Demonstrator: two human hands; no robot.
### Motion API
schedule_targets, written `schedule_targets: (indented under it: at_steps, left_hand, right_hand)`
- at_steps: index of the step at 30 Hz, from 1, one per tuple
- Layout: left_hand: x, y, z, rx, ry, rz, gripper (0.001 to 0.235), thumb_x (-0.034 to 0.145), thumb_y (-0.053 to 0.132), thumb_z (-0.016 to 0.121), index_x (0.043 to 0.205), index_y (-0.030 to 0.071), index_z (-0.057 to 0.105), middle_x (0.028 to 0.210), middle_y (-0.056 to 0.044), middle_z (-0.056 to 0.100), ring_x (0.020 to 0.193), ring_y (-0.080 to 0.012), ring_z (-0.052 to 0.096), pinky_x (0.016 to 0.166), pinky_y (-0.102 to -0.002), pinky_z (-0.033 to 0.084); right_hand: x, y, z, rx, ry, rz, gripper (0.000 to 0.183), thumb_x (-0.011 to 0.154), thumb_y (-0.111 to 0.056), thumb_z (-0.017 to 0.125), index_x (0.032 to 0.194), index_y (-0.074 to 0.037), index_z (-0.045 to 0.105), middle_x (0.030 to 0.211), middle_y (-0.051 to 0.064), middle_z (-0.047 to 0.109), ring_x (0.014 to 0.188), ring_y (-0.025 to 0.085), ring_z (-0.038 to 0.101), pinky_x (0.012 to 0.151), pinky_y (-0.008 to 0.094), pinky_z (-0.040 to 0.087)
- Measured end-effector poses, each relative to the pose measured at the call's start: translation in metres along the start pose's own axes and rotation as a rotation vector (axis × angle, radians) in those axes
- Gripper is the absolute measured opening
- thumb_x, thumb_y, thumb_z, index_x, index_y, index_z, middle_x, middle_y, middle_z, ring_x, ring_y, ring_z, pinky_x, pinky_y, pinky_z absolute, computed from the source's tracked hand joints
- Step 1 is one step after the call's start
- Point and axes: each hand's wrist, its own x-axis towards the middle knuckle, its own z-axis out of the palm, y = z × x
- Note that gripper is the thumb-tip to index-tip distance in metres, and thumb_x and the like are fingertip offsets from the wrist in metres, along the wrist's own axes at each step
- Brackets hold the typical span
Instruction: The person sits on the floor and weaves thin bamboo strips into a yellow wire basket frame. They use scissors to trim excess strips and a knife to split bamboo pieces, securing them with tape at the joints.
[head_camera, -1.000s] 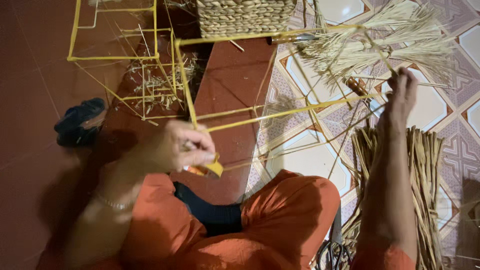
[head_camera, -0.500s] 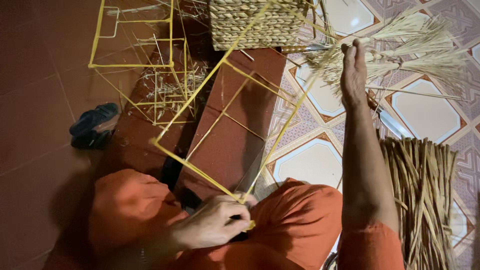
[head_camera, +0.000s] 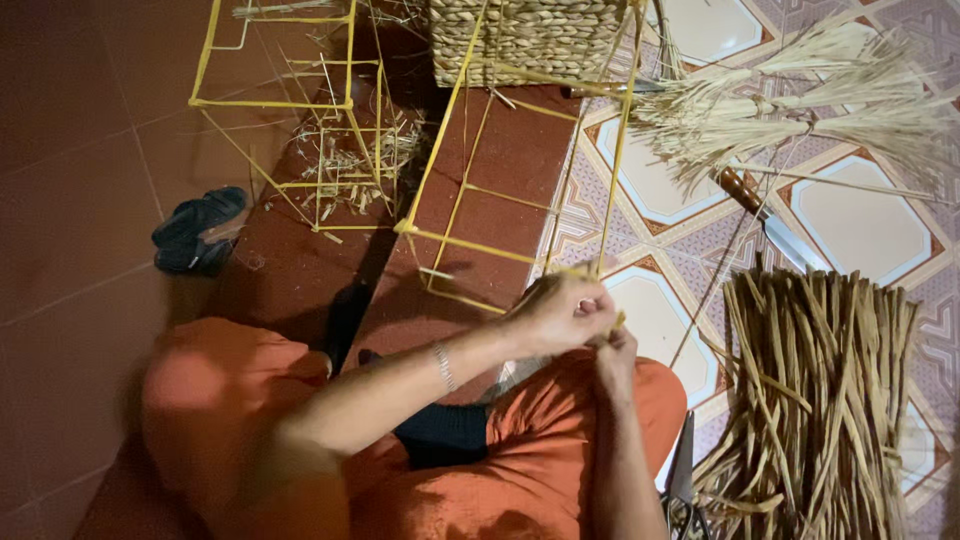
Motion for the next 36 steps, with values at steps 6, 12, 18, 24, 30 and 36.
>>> schedule_targets:
  at_steps: [6, 12, 18, 24, 30, 36]
  left_hand:
    - [-0.025, -0.003, 0.017, 0.054, 0.001, -0.140, 0.011, 0.089, 0.021, 0.075, 0.092, 0.011, 0.076, 0.140, -0.031, 0.052, 0.123, -0.0377, 0.066, 0.095, -0.039, 0.056]
    - [-0.123, -0.020, 0.005, 0.025, 0.250, -0.123, 0.010, 0.087, 0.016, 0.076, 0.090, 0.008, 0.072, 0.149, -0.023, 0.049, 0.122, -0.0314, 0.060, 0.095, -0.036, 0.052]
    - [-0.170, -0.064, -0.041, 0.204, 0.323, -0.305, 0.010, 0.093, 0.015, 0.076, 0.098, 0.006, 0.072, 0.108, -0.008, 0.064, 0.101, -0.0205, 0.064, 0.084, -0.035, 0.054]
    - [-0.156, -0.076, -0.036, -0.159, 0.201, -0.559, 0.015, 0.099, 0.017, 0.064, 0.109, 0.005, 0.066, 0.101, -0.003, 0.063, 0.070, -0.0094, 0.060, 0.049, -0.023, 0.054]
    - [-0.127, -0.088, -0.008, -0.007, 0.149, -0.337, 0.014, 0.098, 0.011, 0.066, 0.111, 0.004, 0.067, 0.098, -0.009, 0.067, 0.079, -0.0190, 0.066, 0.066, -0.032, 0.055]
    - [-0.115, -0.091, 0.008, 0.154, 0.127, -0.157, 0.021, 0.096, 0.009, 0.068, 0.116, 0.006, 0.069, 0.098, -0.015, 0.059, 0.085, -0.0332, 0.065, 0.074, -0.040, 0.053]
  right_hand:
    - [-0.036, -0.007, 0.003, -0.081, 0.016, -0.105, 0.045, 0.087, 0.007, 0.066, 0.131, 0.000, 0.063, 0.113, 0.008, 0.069, 0.098, 0.013, 0.063, 0.085, 0.028, 0.051]
    - [-0.037, -0.064, 0.046, -0.124, -0.169, -0.162, 0.059, 0.089, -0.001, 0.071, 0.145, -0.004, 0.052, 0.122, 0.007, 0.066, 0.086, 0.012, 0.062, 0.079, 0.027, 0.054]
    - [-0.012, -0.040, 0.064, -0.076, -0.225, -0.206, 0.042, 0.103, -0.009, 0.061, 0.144, -0.003, 0.055, 0.121, 0.008, 0.070, 0.093, 0.012, 0.068, 0.079, 0.026, 0.055]
    - [0.011, -0.014, 0.050, 0.039, 0.045, -0.171, 0.026, 0.118, -0.016, 0.053, 0.129, 0.001, 0.068, 0.110, 0.011, 0.073, 0.096, 0.015, 0.071, 0.084, 0.029, 0.060]
    - [-0.022, -0.052, 0.038, -0.047, 0.397, -0.279, 0.038, 0.097, -0.013, 0.066, 0.131, -0.003, 0.052, 0.123, 0.004, 0.060, 0.093, 0.012, 0.066, 0.073, 0.027, 0.057]
    - [-0.073, -0.081, 0.047, -0.155, 0.077, -0.209, 0.019, 0.102, -0.007, 0.068, 0.120, -0.001, 0.068, 0.109, 0.005, 0.070, 0.092, 0.010, 0.066, 0.080, 0.024, 0.054]
